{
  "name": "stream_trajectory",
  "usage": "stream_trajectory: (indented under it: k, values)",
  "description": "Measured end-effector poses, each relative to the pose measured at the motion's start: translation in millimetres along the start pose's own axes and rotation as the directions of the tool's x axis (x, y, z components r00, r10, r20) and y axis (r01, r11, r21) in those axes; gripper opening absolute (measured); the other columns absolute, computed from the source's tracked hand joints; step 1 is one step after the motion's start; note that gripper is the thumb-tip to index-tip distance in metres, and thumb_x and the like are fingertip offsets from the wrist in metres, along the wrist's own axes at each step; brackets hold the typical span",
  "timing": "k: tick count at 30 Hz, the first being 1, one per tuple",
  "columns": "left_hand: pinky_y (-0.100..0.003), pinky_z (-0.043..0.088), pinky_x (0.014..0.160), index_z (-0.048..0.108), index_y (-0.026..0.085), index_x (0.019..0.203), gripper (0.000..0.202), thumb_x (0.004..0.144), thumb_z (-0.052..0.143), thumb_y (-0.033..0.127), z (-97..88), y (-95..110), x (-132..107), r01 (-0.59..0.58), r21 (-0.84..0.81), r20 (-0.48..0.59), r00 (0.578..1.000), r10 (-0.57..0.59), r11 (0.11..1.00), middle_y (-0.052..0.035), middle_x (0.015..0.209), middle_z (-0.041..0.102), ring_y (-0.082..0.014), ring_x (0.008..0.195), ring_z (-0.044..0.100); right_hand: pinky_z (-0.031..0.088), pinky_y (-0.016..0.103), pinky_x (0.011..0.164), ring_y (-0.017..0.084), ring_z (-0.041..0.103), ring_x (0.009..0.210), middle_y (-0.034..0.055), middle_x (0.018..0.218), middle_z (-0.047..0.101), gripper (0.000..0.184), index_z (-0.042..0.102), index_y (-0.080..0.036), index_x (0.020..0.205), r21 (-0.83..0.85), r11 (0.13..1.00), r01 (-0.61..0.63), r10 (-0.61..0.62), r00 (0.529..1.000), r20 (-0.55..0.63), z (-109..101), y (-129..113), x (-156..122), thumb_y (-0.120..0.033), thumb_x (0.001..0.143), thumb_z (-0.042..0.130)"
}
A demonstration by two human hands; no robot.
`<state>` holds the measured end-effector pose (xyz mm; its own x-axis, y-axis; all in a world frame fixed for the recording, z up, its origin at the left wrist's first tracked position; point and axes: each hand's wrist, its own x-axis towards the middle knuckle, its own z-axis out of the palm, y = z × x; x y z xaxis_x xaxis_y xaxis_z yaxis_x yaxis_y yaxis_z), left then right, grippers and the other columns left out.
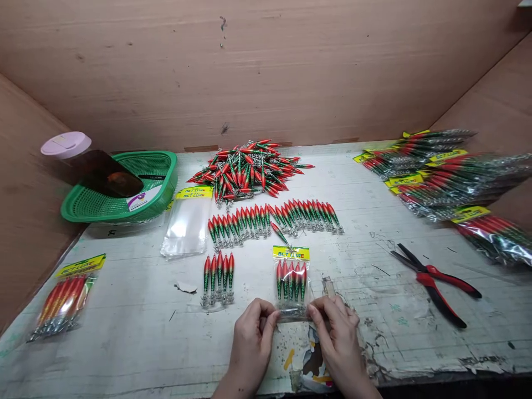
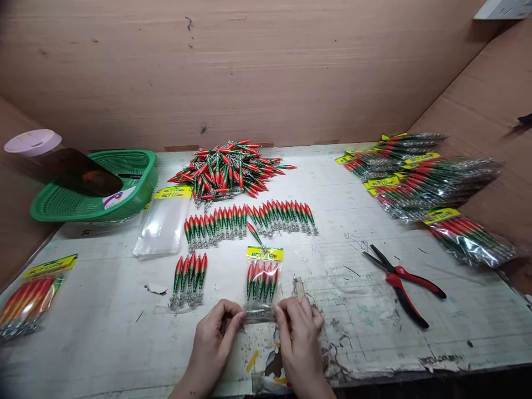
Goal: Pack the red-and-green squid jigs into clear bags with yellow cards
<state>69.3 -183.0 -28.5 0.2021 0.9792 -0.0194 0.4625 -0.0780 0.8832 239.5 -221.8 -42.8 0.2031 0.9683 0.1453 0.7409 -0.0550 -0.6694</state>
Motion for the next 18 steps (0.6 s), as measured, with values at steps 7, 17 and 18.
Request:
stream_trajectory:
  k: [7, 17, 18]
  values:
    - [-0.022, 0.037, 0.050, 0.049, 0.021, 0.071, 0.026, 0.092, 0.043, 0.036, 9.7, 3, 0, 0.122, 0.137, -0.038, 0.992, -0.118, 0.983, 0.0032, 0.058, 0.052, -0.0121, 0.049, 0.049, 0.027, 0.037, 0.080, 0.022, 0.053, 0.076, 0.0008, 0.071, 0.057, 0.034, 0.052, -0.022, 0.072, -0.096, 0.991, -0.091, 0.082, 0.992, -0.093, 13, -12, -2, -0.036, 0.098, 0.034]
    - [-0.024, 0.032, 0.054, 0.042, 0.023, 0.062, 0.026, 0.087, 0.044, 0.032, 5.0, 14, 23, 0.288, 0.379, 0.048, 0.943, -0.329, 0.879, 0.0016, 0.056, 0.056, -0.0152, 0.053, 0.054, 0.027, 0.035, 0.069, 0.024, 0.048, 0.077, 0.0040, 0.077, 0.056, 0.023, 0.052, -0.023, 0.069, -0.281, 0.952, -0.119, 0.111, 0.993, -0.043, 17, -2, 4, -0.030, 0.089, 0.044]
    - [-0.024, 0.032, 0.055, 0.043, 0.023, 0.064, 0.025, 0.087, 0.044, 0.031, 3.6, 17, 26, 0.307, 0.406, 0.059, 0.931, -0.360, 0.861, 0.0016, 0.055, 0.056, -0.0156, 0.054, 0.055, 0.027, 0.035, 0.068, 0.024, 0.048, 0.077, 0.0045, 0.079, 0.056, 0.021, 0.052, -0.023, 0.069, -0.295, 0.947, -0.125, 0.116, 0.992, -0.049, 17, -1, 5, -0.030, 0.087, 0.045]
